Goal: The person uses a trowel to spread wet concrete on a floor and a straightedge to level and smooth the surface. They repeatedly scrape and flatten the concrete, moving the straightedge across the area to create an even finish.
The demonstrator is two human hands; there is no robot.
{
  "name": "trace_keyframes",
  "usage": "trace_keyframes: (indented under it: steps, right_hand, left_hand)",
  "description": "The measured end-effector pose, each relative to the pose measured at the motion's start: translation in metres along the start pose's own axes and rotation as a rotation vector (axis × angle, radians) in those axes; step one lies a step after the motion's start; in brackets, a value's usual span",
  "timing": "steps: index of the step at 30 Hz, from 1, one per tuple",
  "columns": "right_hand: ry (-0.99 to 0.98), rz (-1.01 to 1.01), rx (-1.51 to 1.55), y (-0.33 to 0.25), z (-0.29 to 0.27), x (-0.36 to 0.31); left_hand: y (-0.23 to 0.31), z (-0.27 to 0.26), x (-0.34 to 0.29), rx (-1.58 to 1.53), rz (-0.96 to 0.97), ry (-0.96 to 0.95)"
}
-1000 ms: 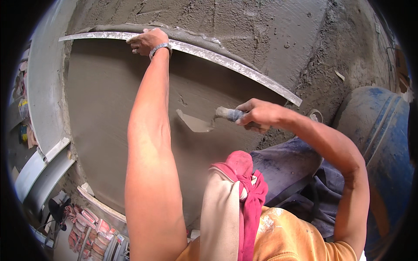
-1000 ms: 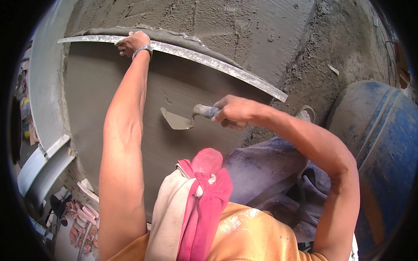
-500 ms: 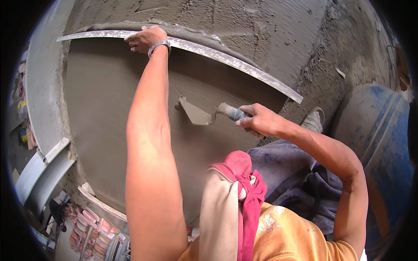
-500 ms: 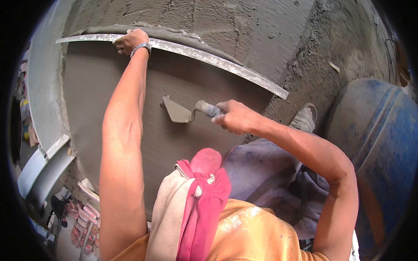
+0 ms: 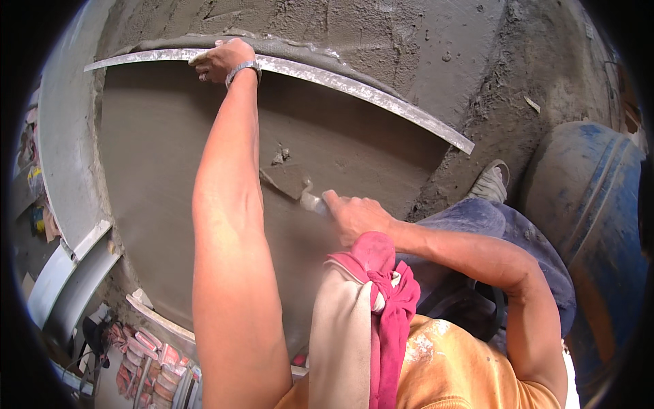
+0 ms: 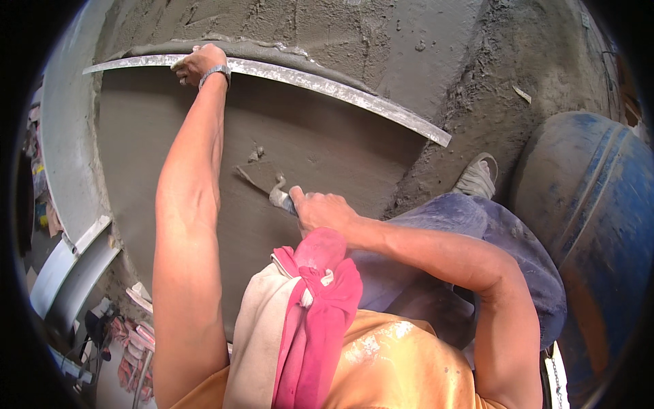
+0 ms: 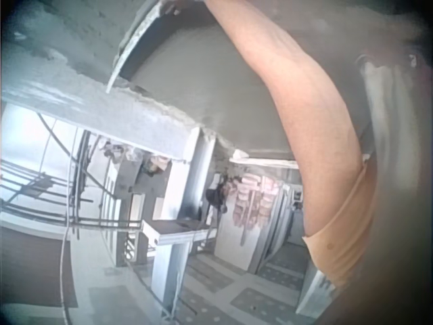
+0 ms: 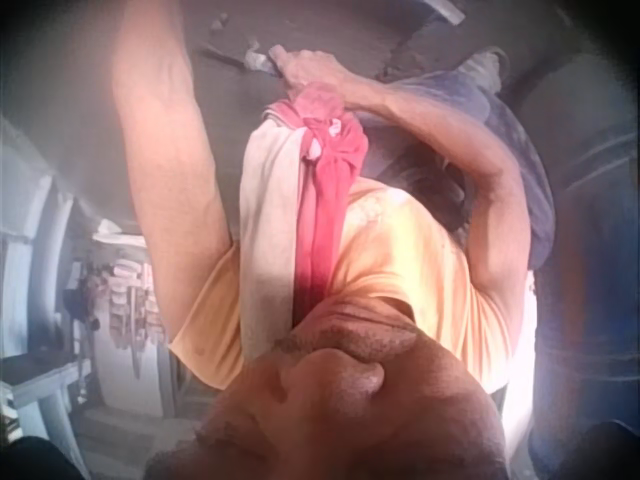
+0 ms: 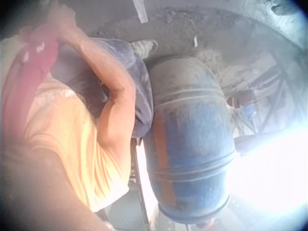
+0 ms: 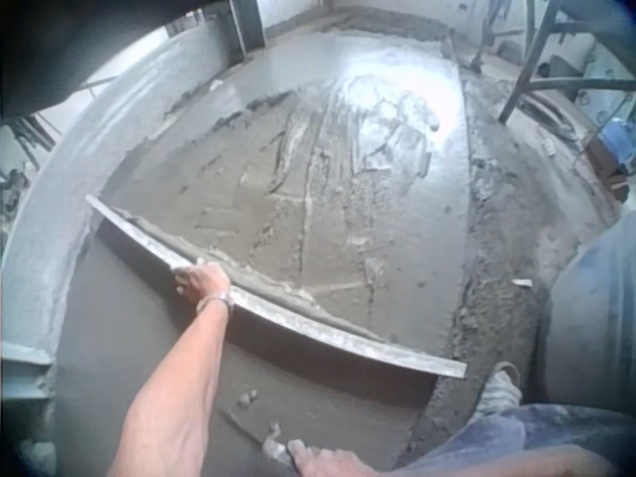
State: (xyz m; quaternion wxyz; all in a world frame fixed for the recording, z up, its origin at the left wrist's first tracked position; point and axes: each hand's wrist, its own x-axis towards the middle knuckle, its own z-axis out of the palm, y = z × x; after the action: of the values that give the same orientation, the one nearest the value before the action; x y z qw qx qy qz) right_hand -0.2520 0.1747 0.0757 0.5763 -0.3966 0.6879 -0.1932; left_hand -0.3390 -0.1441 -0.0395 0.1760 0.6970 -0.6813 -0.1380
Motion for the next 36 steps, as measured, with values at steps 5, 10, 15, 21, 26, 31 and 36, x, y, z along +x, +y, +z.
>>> trace_keyframes:
  steps: [5, 10, 15, 21, 26, 31, 36]
  right_hand:
    - [0.045, 0.025, -0.057, 0.004, -0.015, 0.005]
    - [0.131, 0.123, 0.030, 0.023, -0.035, -0.005]
    - [0.172, 0.128, 0.292, 0.034, -0.046, -0.002]
    - [0.111, 0.121, 0.337, 0.022, -0.016, 0.019]
    - [-0.062, 0.077, 0.190, 0.007, 0.008, 0.019]
    - [-0.045, 0.006, -0.034, 0.002, 0.015, 0.015]
    - [0.179, 0.069, -0.079, 0.005, -0.017, 0.013]
  left_hand:
    - [-0.006, 0.002, 0.007, 0.007, 0.025, 0.039]
    - [-0.001, 0.000, 0.002, -0.006, 0.007, 0.007]
    - [-0.004, 0.000, 0.005, 0.009, 0.042, -0.007]
    - [-0.003, 0.000, 0.003, -0.038, 0.032, -0.012]
    - [-0.005, 0.006, 0.006, 0.004, 0.034, 0.036]
    - [-0.004, 0.005, 0.004, -0.002, 0.019, 0.042]
    - [-0.006, 0.007, 0.005, -0.037, 0.027, 0.051]
